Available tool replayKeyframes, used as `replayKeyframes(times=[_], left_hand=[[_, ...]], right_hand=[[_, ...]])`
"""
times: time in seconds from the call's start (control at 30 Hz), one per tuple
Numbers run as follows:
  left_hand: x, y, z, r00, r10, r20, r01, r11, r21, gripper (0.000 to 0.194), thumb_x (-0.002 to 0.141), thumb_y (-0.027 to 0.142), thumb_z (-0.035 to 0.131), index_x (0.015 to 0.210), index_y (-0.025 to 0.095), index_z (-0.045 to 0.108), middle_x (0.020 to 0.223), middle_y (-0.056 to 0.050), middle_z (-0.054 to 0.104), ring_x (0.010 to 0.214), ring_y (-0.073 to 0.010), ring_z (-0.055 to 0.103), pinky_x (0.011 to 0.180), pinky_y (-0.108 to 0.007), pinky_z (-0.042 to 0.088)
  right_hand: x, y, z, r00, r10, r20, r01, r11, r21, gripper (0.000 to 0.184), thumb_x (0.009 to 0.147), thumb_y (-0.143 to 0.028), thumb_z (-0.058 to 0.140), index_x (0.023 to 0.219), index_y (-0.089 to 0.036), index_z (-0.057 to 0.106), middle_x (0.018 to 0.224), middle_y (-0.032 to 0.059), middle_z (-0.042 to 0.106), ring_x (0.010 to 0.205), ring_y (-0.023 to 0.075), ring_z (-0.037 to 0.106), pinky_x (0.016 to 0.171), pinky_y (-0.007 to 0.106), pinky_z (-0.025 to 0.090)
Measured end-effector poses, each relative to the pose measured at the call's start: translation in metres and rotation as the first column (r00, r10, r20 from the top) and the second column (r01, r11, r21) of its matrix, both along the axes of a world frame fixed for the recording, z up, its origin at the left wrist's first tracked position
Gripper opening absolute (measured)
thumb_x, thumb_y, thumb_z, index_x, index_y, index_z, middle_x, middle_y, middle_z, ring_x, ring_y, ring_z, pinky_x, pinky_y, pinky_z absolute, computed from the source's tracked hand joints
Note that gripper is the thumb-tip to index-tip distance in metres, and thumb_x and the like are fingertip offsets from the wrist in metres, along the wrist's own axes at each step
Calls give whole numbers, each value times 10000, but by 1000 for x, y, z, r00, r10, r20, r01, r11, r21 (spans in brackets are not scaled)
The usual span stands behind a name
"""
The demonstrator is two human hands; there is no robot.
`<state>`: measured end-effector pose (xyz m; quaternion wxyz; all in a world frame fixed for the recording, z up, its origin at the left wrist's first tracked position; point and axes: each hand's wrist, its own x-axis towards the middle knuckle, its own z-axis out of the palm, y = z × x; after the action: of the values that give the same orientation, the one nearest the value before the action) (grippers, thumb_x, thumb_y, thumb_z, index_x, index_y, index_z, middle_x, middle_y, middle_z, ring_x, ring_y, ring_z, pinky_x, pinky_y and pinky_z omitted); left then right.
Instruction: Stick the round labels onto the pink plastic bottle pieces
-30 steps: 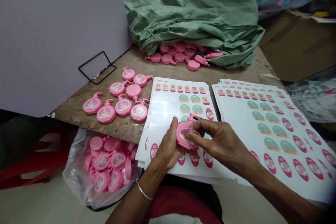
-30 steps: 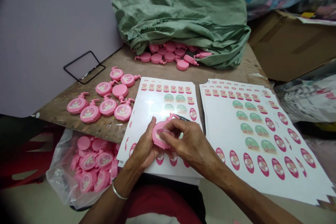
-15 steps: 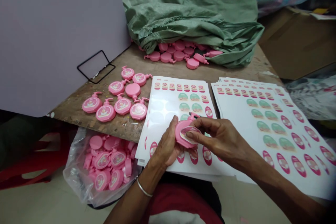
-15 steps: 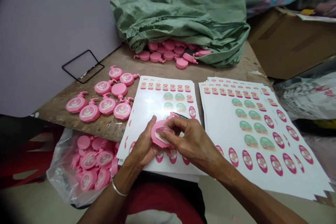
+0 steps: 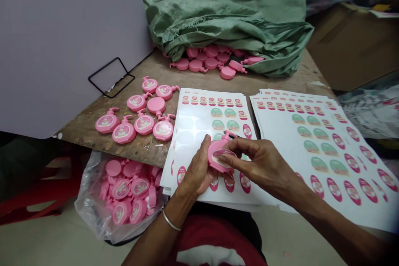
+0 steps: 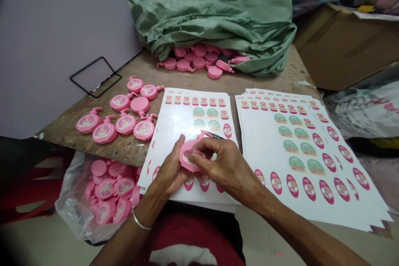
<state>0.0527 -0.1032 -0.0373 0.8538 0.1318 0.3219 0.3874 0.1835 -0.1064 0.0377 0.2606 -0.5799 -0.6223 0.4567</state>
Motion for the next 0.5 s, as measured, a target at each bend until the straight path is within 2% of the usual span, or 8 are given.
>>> replayKeyframes(times=[0.27, 0.5], left_hand=[[0, 0, 0, 1000, 13, 3, -13, 1000, -9, 546, 921, 548, 413, 982, 65, 661, 693, -99, 684, 607, -178, 669, 469, -222, 503], [2, -1, 3, 998, 50, -27, -51, 998, -34, 538, 878, 573, 488, 916, 69, 673, 645, -73, 661, 519, -127, 607, 392, -168, 415]], right_hand=[[-5, -1, 4, 999, -20, 46, 18, 998, 53, 206, 798, -322, 613, 641, -190, 624, 632, 6, 650, 592, 129, 562, 599, 254, 467], [-8, -5, 1, 994, -57, 97, 45, 992, 121, 160, 786, -271, 598, 643, -200, 617, 629, -2, 643, 578, 126, 552, 549, 248, 441]])
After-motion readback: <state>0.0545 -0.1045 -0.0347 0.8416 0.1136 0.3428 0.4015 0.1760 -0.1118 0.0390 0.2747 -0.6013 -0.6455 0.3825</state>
